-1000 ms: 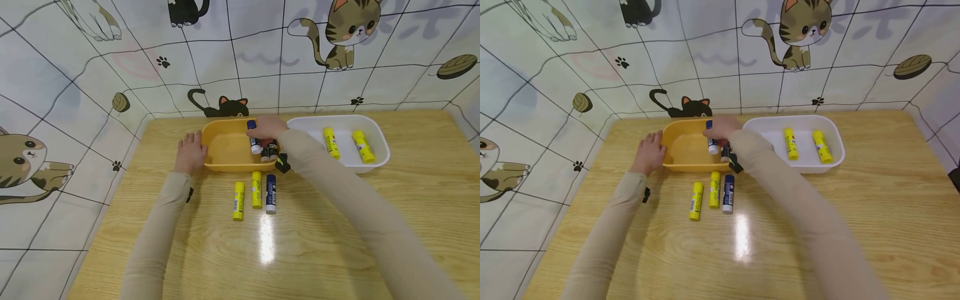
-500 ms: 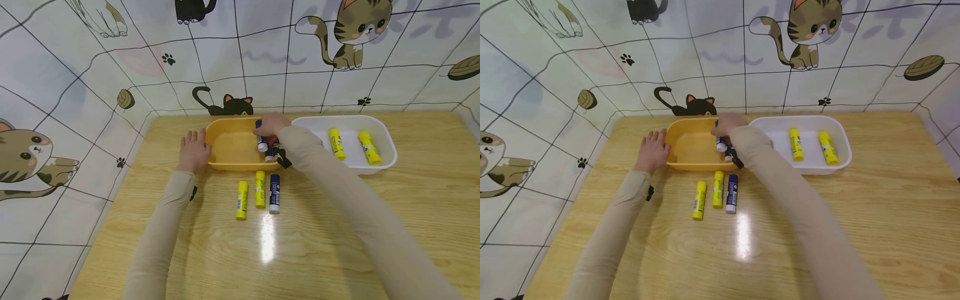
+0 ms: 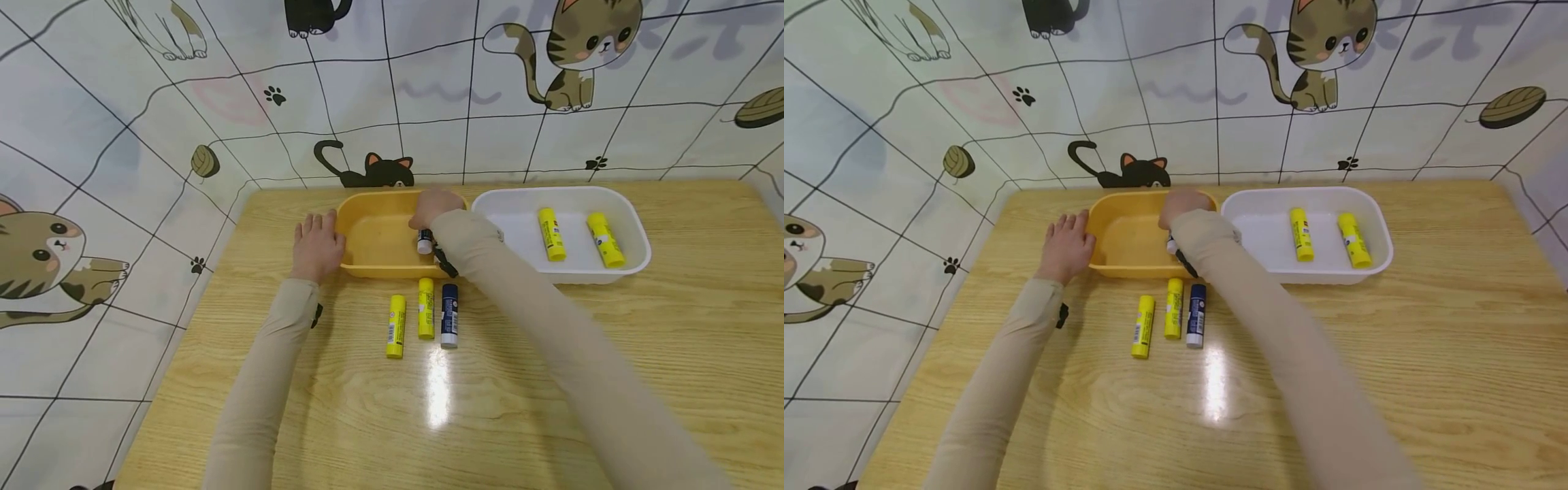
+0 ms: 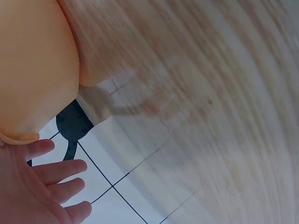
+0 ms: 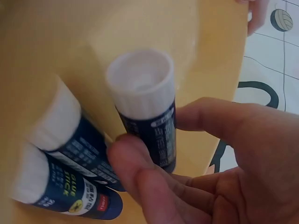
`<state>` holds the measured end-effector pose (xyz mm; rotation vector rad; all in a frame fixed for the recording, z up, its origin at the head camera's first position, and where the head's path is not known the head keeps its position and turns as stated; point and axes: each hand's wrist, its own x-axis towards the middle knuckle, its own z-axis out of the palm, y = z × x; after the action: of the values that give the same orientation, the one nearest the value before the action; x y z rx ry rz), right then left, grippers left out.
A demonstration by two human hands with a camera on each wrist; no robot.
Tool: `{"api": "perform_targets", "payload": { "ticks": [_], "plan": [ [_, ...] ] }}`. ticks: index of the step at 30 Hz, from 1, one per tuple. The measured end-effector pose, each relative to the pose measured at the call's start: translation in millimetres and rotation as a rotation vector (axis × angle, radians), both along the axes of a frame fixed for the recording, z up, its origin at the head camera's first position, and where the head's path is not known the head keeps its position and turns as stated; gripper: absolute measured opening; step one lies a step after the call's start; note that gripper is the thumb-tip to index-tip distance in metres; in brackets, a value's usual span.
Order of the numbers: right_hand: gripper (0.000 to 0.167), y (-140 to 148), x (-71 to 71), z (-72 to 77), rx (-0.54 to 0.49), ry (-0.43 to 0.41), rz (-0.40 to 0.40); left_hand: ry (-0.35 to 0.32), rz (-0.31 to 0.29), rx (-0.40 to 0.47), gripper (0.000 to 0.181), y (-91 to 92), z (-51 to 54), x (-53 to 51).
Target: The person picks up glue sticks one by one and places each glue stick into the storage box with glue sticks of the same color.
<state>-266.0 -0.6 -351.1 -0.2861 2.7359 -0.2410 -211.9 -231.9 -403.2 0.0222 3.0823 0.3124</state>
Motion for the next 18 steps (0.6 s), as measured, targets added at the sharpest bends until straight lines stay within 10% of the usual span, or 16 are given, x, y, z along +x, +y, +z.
{"api": "perform_targets", "payload": {
  "ticks": [18],
  "plan": [
    [0.021,-12,-1.3,-3.7,0.076,-0.081,-0.027,-0.01,-0.009,-0.017,0.054,-0.5,-0.6,-1.1]
  ]
}}
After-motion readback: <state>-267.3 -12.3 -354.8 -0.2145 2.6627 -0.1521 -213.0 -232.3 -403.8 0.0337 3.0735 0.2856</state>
